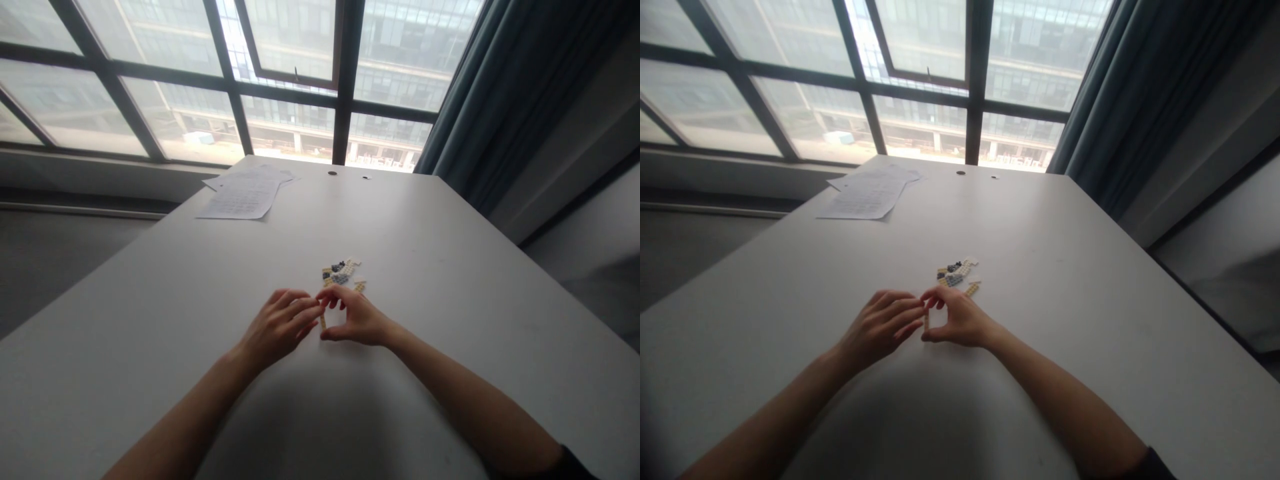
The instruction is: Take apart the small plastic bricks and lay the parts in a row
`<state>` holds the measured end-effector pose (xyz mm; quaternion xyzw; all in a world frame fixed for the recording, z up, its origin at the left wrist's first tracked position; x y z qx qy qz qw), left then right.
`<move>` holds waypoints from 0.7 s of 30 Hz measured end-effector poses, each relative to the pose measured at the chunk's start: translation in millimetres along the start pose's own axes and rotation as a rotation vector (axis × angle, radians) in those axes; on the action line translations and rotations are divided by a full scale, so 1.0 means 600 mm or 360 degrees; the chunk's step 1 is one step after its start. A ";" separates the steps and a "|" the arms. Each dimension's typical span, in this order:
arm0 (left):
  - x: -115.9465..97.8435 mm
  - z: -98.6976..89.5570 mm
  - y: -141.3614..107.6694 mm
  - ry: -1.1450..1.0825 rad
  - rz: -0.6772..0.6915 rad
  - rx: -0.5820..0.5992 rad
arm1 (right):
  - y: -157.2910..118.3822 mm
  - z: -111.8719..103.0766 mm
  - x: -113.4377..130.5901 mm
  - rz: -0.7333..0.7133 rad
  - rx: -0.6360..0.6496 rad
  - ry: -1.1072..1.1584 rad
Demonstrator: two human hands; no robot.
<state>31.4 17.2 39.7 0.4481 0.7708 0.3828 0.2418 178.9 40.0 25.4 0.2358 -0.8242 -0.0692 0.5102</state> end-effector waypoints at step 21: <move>0.068 0.041 -0.046 0.0027 -0.0457 0.0438 | 0.002 0.024 -0.040 -0.0193 -0.0097 -0.0562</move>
Point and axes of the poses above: each hand's wrist, its own y-axis towards the middle knuckle, its own z-axis out of the palm, x = y × z, the point moved 6 cm from there along y, towards the middle knuckle, and after that the axes turned 14 degrees about -x, right-handed, at the moved point
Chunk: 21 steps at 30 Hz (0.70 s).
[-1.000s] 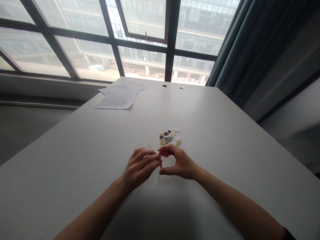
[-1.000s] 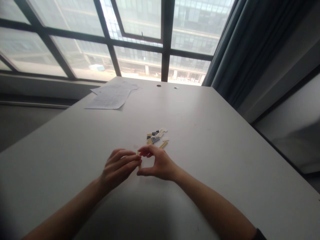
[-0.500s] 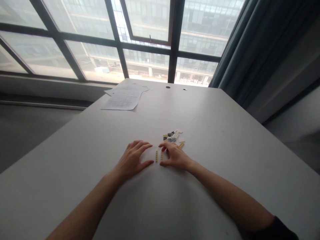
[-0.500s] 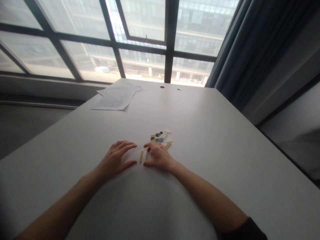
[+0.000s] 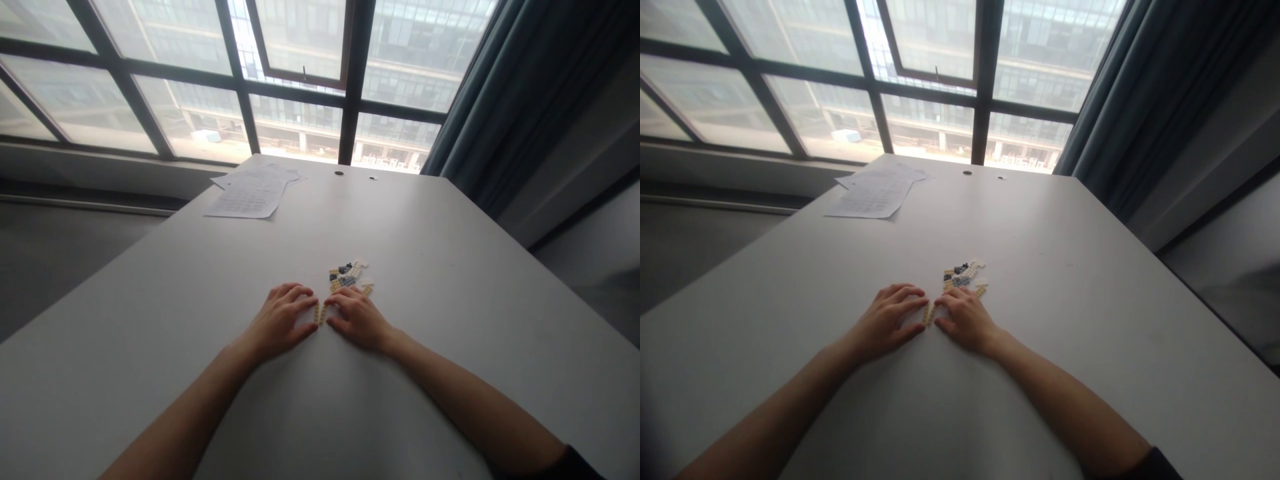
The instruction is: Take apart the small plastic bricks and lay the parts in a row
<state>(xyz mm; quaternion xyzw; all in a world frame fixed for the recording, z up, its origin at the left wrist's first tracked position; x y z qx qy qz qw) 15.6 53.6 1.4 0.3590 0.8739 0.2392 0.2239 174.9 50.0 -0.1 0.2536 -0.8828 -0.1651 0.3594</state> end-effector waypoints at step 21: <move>0.004 0.001 -0.005 -0.0018 -0.0114 0.0064 | -0.007 0.000 0.021 -0.0463 0.0108 -0.0328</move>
Point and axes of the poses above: each hand's wrist, its own y-axis towards the middle knuckle, its own z-axis out of the palm, x = y × z, the point moved 6 cm from there along y, towards the middle knuckle, and after that the axes turned 14 degrees about -x, right-handed, at the moved point
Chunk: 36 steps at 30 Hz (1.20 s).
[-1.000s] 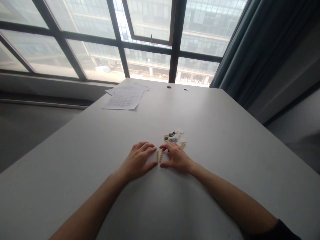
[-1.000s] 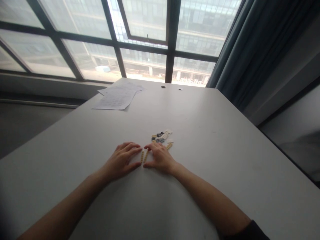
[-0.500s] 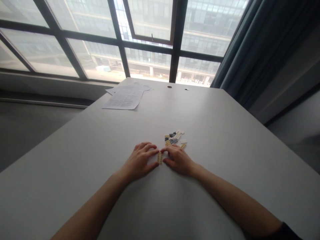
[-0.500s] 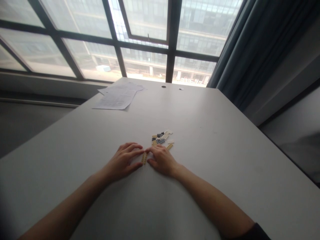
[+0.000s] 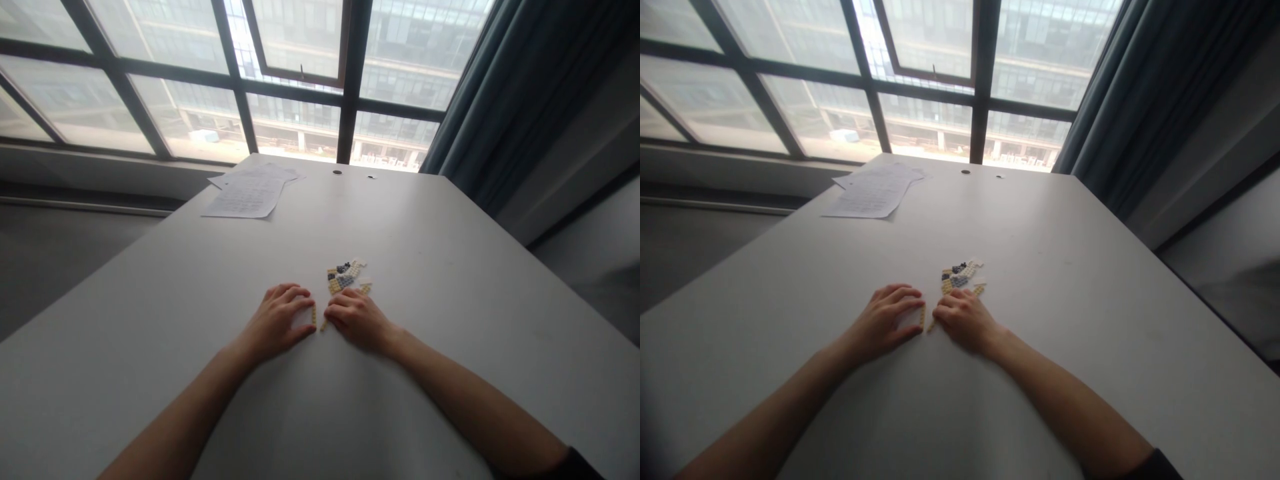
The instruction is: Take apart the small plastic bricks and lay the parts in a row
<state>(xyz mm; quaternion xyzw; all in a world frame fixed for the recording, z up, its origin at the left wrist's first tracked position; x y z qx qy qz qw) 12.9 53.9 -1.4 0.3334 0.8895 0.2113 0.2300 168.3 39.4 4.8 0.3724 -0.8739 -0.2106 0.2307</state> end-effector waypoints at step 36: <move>-0.005 -0.003 0.000 -0.0107 0.0020 0.0005 | -0.013 0.011 0.006 0.0556 -0.0144 0.0301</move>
Point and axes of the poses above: each hand's wrist, its own y-axis towards the middle knuckle, its own z-axis out of the palm, x = y × z, the point moved 6 cm from there along y, towards the middle knuckle, and after that the axes turned 14 degrees about -x, right-handed, at the moved point
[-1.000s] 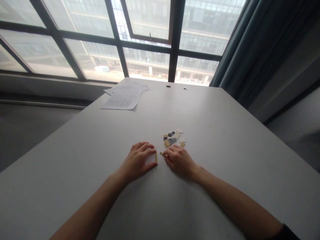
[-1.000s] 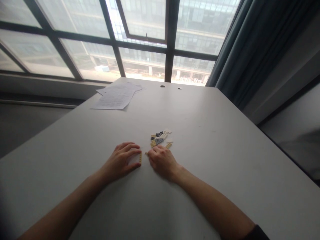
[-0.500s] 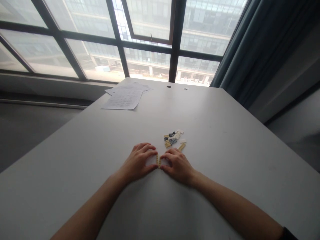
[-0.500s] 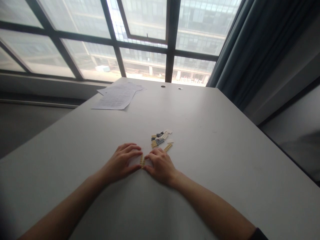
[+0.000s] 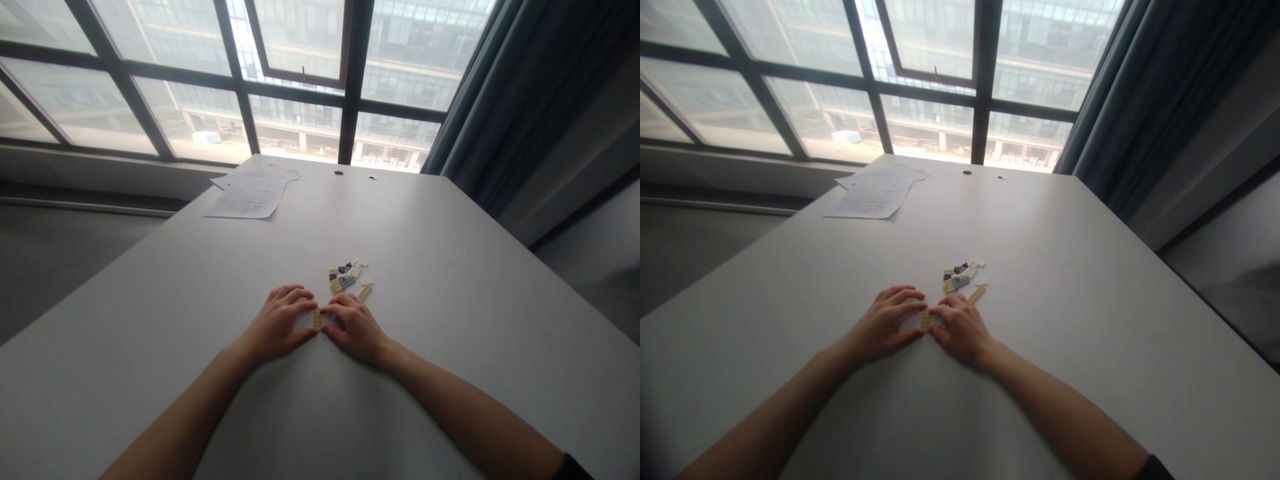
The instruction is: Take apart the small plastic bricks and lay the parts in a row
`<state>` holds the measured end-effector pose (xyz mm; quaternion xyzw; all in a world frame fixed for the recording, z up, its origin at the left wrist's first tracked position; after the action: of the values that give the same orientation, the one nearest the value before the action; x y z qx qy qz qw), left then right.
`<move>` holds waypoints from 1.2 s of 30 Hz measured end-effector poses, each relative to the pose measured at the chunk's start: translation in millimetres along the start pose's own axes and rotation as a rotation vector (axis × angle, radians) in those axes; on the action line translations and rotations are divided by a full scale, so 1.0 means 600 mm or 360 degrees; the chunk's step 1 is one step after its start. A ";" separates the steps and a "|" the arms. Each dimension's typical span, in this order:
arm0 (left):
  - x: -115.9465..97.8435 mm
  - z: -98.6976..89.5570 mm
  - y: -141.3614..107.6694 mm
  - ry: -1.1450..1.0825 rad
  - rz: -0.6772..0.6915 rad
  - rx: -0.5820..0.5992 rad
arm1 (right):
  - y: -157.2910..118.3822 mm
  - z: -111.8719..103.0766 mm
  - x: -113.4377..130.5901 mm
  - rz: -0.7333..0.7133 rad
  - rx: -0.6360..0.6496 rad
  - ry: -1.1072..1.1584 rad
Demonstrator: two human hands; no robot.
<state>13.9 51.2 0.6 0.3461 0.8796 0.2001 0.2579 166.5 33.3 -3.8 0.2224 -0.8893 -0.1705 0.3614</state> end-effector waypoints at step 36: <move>0.008 -0.005 0.003 -0.0003 0.0019 -0.0025 | -0.003 -0.102 -0.098 0.0103 -0.0080 -0.0126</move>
<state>10.0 55.2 2.3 0.3495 0.8756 0.2082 0.2604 248.6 53.6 3.9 0.1776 -0.9050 -0.1897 0.3367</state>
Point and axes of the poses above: each hand's wrist, its own y-axis towards the middle knuckle, its own z-axis out of the palm, x = y × z, the point moved 6 cm from there along y, towards the middle knuckle, and after that the axes turned 14 degrees about -x, right-handed, at the moved point
